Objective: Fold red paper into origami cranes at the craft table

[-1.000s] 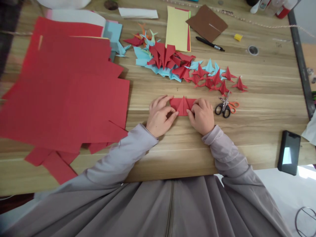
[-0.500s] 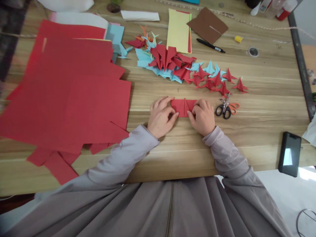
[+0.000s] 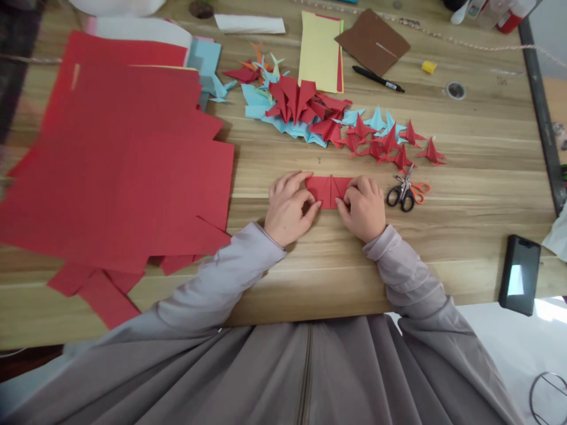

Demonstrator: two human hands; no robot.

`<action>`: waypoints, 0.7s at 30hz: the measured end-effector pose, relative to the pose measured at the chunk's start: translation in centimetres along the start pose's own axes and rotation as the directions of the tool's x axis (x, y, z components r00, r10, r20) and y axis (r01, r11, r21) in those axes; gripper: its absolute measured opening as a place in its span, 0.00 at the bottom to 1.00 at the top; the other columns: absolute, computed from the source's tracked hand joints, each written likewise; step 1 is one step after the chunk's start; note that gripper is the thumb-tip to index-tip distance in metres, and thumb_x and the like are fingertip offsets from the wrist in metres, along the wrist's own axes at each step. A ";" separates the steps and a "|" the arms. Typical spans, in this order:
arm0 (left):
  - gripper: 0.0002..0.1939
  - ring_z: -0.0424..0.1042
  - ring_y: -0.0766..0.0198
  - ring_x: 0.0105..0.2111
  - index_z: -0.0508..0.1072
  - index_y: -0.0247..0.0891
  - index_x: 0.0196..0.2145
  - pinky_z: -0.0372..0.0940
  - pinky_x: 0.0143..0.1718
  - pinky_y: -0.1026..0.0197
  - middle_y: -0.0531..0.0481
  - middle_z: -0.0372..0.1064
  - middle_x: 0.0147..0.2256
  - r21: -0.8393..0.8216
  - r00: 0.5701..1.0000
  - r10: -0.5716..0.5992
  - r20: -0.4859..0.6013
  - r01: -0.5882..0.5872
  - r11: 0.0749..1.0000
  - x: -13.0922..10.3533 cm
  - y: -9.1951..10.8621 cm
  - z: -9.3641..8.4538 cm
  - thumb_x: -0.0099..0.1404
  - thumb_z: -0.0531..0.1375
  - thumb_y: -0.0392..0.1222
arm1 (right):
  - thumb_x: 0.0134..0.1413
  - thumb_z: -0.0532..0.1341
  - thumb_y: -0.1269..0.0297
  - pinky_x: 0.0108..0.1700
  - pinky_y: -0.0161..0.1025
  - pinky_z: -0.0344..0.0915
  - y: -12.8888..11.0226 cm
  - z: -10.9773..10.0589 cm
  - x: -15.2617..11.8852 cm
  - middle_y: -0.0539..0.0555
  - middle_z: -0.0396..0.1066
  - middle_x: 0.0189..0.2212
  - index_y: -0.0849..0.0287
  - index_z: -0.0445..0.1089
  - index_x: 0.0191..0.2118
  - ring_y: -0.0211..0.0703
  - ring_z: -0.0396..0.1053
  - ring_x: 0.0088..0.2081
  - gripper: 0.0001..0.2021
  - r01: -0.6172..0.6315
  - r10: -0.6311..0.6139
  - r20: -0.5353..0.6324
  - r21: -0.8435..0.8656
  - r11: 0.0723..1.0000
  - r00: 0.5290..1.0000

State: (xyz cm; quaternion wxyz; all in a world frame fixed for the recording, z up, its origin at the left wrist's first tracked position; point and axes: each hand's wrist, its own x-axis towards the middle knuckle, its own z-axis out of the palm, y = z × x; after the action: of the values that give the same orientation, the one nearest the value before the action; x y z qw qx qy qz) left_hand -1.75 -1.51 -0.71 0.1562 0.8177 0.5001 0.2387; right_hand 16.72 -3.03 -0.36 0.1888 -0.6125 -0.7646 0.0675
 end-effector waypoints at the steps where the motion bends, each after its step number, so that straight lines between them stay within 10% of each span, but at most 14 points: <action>1: 0.08 0.57 0.45 0.57 0.69 0.37 0.25 0.53 0.56 0.40 0.41 0.62 0.55 0.011 1.000 0.001 0.008 -0.001 1.000 0.0 0.1 -0.1 0.60 0.58 0.41 | 0.55 0.58 0.61 0.45 0.51 0.58 -0.1 -0.1 0.0 0.60 0.66 0.40 0.57 0.62 0.25 0.54 0.61 0.44 0.10 -0.004 0.004 0.013 -0.014 1.000 1.000; 10: 0.15 0.53 0.47 0.59 0.73 0.45 0.47 0.49 0.57 0.39 0.43 0.58 0.58 0.072 0.998 0.012 0.061 -0.017 0.997 -0.1 0.3 -0.2 0.64 0.54 0.42 | 0.55 0.57 0.59 0.43 0.47 0.56 -0.1 -0.1 -0.1 0.59 0.66 0.41 0.58 0.64 0.26 0.53 0.60 0.44 0.11 0.011 -0.008 0.029 -0.085 0.996 1.000; 21: 0.16 0.51 0.45 0.61 0.74 0.50 0.48 0.43 0.59 0.32 0.48 0.53 0.63 0.112 0.994 0.059 0.094 -0.069 0.991 -0.3 0.4 -0.1 0.64 0.53 0.41 | 0.61 0.53 0.64 0.47 0.47 0.56 -0.1 0.0 -0.1 0.57 0.71 0.46 0.57 0.72 0.38 0.50 0.63 0.47 0.10 0.242 -0.251 -0.032 -0.179 0.954 0.967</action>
State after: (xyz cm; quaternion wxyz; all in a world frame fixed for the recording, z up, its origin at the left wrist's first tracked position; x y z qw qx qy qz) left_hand -1.63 -1.92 -0.46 0.1236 0.8509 0.4790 0.1770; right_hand 16.67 -3.18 -0.35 0.1625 -0.5280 -0.8326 -0.0401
